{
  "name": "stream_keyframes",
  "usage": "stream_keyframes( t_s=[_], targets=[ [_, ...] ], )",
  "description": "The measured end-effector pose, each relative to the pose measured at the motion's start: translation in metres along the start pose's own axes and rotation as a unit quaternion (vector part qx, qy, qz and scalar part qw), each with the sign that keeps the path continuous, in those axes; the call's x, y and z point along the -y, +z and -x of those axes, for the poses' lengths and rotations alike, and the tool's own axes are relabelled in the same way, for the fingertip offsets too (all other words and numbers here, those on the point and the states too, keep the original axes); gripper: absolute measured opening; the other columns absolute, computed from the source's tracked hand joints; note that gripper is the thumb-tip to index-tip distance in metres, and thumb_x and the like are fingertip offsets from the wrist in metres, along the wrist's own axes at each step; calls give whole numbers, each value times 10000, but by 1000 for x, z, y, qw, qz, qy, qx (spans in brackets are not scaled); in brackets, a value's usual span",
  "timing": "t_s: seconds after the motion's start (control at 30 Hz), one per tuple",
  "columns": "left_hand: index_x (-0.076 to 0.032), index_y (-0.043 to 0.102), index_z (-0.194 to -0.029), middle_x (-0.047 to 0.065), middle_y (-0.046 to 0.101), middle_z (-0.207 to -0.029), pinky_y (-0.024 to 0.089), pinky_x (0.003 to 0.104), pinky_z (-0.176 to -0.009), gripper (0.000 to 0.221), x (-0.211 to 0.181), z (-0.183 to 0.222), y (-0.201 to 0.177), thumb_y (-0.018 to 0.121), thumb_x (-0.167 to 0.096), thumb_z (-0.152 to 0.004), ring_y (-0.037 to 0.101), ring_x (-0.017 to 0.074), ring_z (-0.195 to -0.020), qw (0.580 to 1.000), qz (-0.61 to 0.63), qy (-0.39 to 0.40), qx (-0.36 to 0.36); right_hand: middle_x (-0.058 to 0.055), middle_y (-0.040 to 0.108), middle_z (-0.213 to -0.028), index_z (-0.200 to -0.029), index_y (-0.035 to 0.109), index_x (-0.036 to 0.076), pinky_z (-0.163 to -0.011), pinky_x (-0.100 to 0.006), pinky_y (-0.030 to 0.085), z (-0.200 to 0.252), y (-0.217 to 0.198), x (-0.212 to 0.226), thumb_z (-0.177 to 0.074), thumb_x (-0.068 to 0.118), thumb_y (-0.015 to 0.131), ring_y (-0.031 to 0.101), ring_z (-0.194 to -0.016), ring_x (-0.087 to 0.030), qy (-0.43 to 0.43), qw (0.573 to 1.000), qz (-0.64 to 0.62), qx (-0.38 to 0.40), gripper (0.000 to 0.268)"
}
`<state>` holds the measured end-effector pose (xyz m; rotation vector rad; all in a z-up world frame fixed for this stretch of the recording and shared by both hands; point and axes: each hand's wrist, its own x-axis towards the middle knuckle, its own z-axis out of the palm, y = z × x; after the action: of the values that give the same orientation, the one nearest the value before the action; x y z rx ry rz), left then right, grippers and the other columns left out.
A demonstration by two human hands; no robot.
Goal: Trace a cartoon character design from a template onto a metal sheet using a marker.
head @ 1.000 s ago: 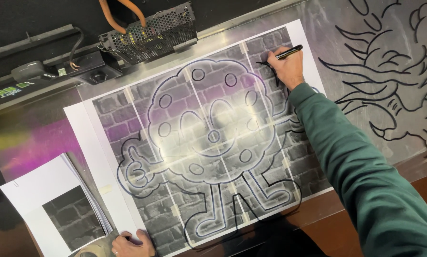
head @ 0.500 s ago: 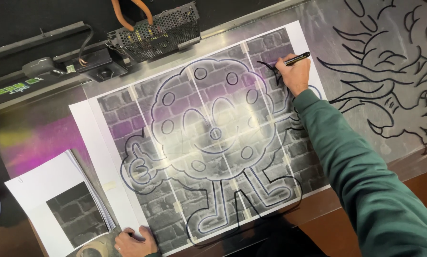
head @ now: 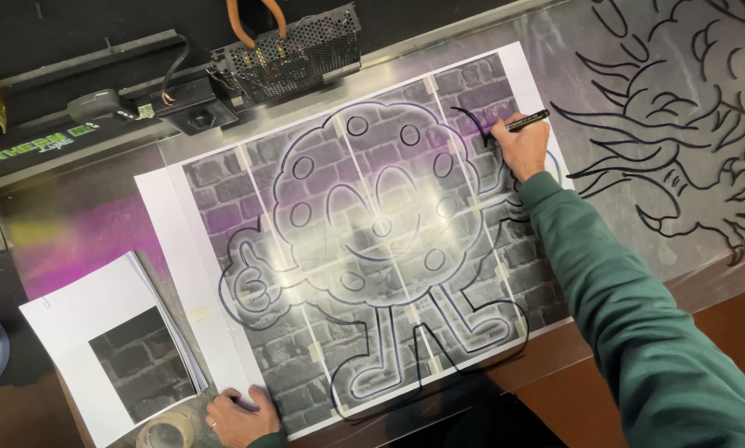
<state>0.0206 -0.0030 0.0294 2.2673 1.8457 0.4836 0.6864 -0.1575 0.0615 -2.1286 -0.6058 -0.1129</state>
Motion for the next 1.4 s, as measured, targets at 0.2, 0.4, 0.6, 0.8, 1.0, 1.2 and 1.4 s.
stream_keyframes(
  t_s=[0.2,0.4,0.6,0.8,1.0,1.2,1.4],
  targets=[
    [-58,566,-979,136,509,-978,444,534,-778,288,0,1,1,718,-270,-857,530,398,-997,1000,3,-9,3,-93,642,-618,-781,693,-47,-570,-328,478,11,-7,13,-886,147,773,600,-561,-147,8,1000,0,-7,235],
    [-67,571,-979,123,517,-991,444,538,-776,288,5,2,5,708,-288,-854,535,394,-1009,1000,-4,-6,-4,-103,643,-621,-781,694,-49,-568,-331,471,13,-8,13,-873,133,765,598,-565,-156,34,999,-1,-1,216],
    [-62,567,-985,128,523,-1002,443,543,-786,295,6,1,7,695,-291,-852,535,398,-1005,1000,11,-1,-8,-71,702,-686,-840,739,-41,-583,-290,500,-21,2,35,-934,160,805,641,-597,-116,-8,999,-29,-12,231],
    [-63,562,-976,133,520,-1000,438,547,-794,303,5,1,6,696,-304,-851,532,404,-1000,1000,8,-4,-5,-21,700,-682,-834,746,-20,-545,-259,495,-46,25,64,-944,178,780,618,-565,-73,84,985,-143,53,229],
    [-65,561,-973,128,524,-1002,440,542,-794,300,4,1,4,707,-292,-842,530,402,-1000,1000,12,-7,0,-38,698,-661,-796,744,-34,-546,-267,488,-47,35,61,-957,172,762,613,-555,-84,53,993,-87,54,262],
    [-62,567,-972,132,519,-990,447,537,-804,305,5,0,5,720,-282,-828,533,397,-992,1000,-9,-11,12,-38,686,-636,-775,744,-30,-543,-272,484,-46,36,67,-958,183,761,611,-540,-95,31,996,-55,57,282],
    [-60,566,-977,125,519,-983,445,533,-805,304,8,2,7,719,-280,-833,531,396,-995,1000,0,-13,8,-42,671,-619,-765,736,-29,-538,-282,479,-46,38,62,-962,195,765,603,-536,-101,43,996,-49,63,300]
  ],
)
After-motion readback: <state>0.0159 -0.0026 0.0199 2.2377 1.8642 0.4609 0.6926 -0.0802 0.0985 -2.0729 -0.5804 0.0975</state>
